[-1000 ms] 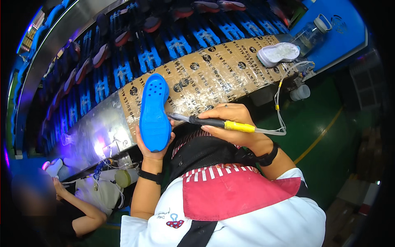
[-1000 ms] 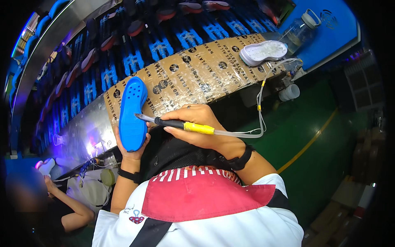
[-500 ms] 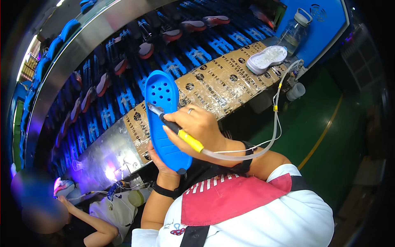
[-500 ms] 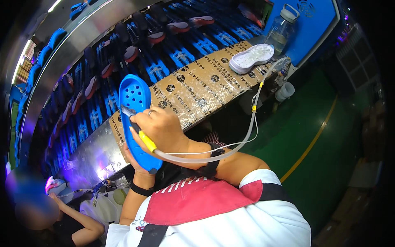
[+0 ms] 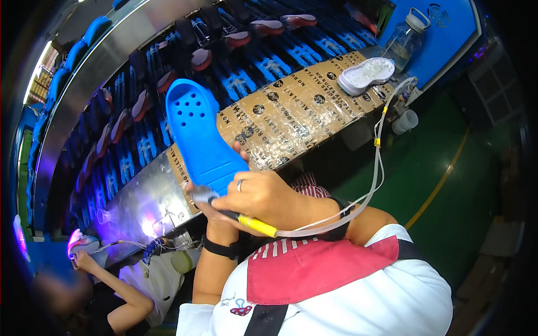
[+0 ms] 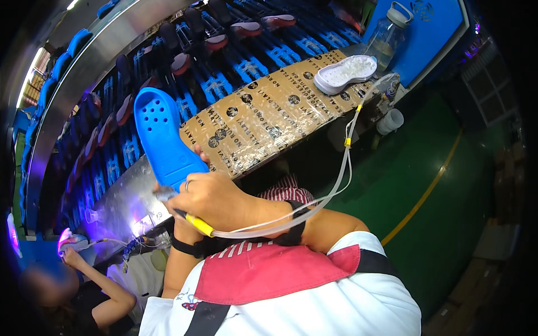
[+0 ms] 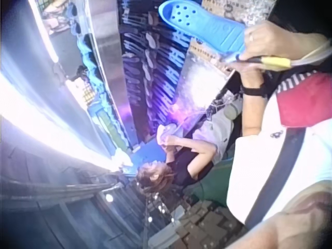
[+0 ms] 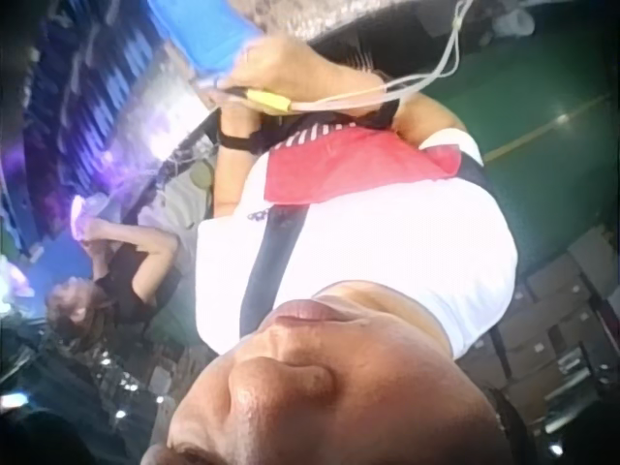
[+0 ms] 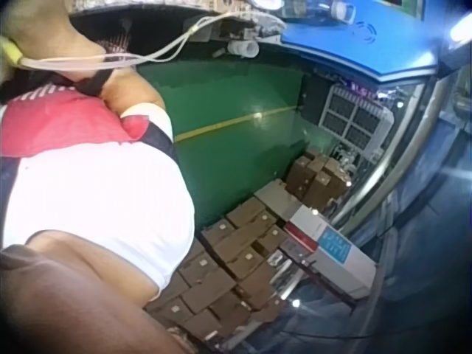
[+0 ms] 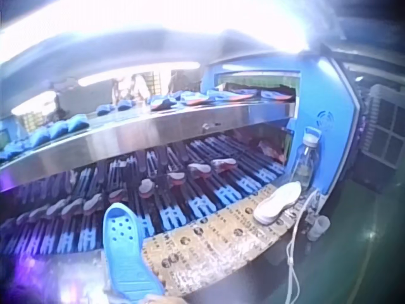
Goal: Applying adhesive to shoe soles using a specialized brush tool.
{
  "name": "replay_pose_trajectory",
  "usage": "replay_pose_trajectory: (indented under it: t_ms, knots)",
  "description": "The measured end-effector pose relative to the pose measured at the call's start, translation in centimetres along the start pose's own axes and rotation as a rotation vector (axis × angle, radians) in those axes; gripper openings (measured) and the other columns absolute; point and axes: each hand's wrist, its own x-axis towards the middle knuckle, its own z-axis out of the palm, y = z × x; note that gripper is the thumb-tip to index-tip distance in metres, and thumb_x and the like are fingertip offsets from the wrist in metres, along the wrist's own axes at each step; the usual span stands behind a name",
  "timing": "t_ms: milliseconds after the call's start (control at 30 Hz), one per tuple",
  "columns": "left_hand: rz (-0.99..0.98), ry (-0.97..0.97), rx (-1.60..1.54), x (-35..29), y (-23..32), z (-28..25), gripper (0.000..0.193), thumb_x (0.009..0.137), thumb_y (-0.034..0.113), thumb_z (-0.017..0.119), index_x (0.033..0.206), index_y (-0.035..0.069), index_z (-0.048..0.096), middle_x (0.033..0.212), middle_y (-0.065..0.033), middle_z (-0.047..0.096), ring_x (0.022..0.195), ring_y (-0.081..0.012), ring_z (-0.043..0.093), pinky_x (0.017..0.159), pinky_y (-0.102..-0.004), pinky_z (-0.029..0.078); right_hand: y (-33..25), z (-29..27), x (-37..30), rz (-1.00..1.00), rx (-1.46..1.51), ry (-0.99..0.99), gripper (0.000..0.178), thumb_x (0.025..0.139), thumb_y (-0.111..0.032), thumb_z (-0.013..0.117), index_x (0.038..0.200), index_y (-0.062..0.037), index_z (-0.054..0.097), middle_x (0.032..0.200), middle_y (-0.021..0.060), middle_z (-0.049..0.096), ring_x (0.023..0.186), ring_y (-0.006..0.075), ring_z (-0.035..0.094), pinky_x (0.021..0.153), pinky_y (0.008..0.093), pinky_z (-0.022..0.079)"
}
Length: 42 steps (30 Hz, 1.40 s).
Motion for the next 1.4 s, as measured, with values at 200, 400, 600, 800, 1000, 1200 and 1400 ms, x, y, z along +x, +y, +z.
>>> replay_pose_trajectory:
  t_ms: [200, 400, 600, 800, 1000, 1200, 1400]
  knots:
    - [0.077, 0.095, 0.163, 0.2, 1.5, 1.1, 0.089, 0.073, 0.057, 0.059, 0.139, 0.003, 0.032, 0.129, -0.0228, 0.045, 0.113, -0.0391, 0.05, 0.085, -0.0531, 0.049, 0.2, -0.9, -0.4, 0.095, 0.188, 0.105, 0.028, 0.071, -0.012, 0.077, 0.097, -0.0058, 0.067, 0.07, 0.0093, 0.061, 0.062, 0.0258, 0.059, 0.059, 0.0331, 0.048]
    - [0.14, 0.058, 0.177, 0.8, 3.0, 1.2, 0.087, 0.073, 0.055, 0.059, 0.139, 0.005, 0.034, 0.128, -0.0217, 0.046, 0.112, -0.041, 0.051, 0.076, -0.0549, 0.052, -0.1, -1.7, -1.4, 0.058, 0.305, -0.049, 0.029, 0.071, -0.013, 0.077, 0.098, -0.0056, 0.068, 0.072, 0.0085, 0.062, 0.063, 0.0247, 0.059, 0.059, 0.0322, 0.048]
    - [0.195, 0.056, 0.259, 0.8, 3.7, 2.0, 0.086, 0.073, 0.054, 0.06, 0.139, 0.005, 0.035, 0.126, -0.0231, 0.047, 0.11, -0.0423, 0.053, 0.078, -0.0566, 0.052, 0.1, -1.4, -2.4, 0.19, 0.368, -0.052, 0.032, 0.072, -0.01, 0.078, 0.102, -0.0039, 0.068, 0.07, 0.009, 0.063, 0.061, 0.022, 0.058, 0.061, 0.0305, 0.046]
    - [0.205, 0.071, 0.336, 0.5, 4.8, 2.4, 0.089, 0.072, 0.054, 0.062, 0.14, 0.004, 0.033, 0.127, -0.0236, 0.047, 0.112, -0.0417, 0.051, 0.081, -0.0557, 0.052, -0.4, -2.5, -2.1, 0.28, 0.451, -0.018, 0.032, 0.071, -0.011, 0.079, 0.101, -0.0033, 0.069, 0.075, 0.0093, 0.066, 0.063, 0.0207, 0.059, 0.059, 0.0294, 0.046]
    - [0.15, 0.048, 0.359, 0.5, 4.9, 2.7, 0.092, 0.072, 0.053, 0.064, 0.141, 0.002, 0.03, 0.13, -0.0255, 0.043, 0.116, -0.0408, 0.048, 0.083, -0.0555, 0.051, 0.6, -1.4, -3.1, 0.211, 0.485, -0.091, 0.033, 0.072, -0.009, 0.078, 0.103, -0.0022, 0.069, 0.076, 0.01, 0.067, 0.066, 0.0205, 0.06, 0.061, 0.0295, 0.047]
    - [0.079, 0.021, 0.362, 0.3, 5.5, 3.4, 0.097, 0.071, 0.059, 0.06, 0.14, -0.002, 0.03, 0.13, -0.0273, 0.044, 0.111, -0.0431, 0.053, 0.083, -0.0516, 0.053, 0.6, -2.8, -2.5, 0.214, 0.357, 0.024, 0.03, 0.072, -0.014, 0.078, 0.101, -0.0078, 0.07, 0.074, 0.0091, 0.065, 0.061, 0.0233, 0.058, 0.059, 0.0303, 0.046]
    - [-0.025, 0.03, 0.573, 0.6, 6.6, 2.8, 0.096, 0.072, 0.056, 0.061, 0.14, -0.004, 0.028, 0.127, -0.0307, 0.044, 0.107, -0.042, 0.054, 0.078, -0.0501, 0.055, 1.4, -1.4, -4.2, 0.05, 0.233, -0.089, 0.026, 0.071, -0.017, 0.076, 0.096, -0.0115, 0.068, 0.069, 0.0055, 0.061, 0.065, 0.0236, 0.059, 0.059, 0.0318, 0.049]
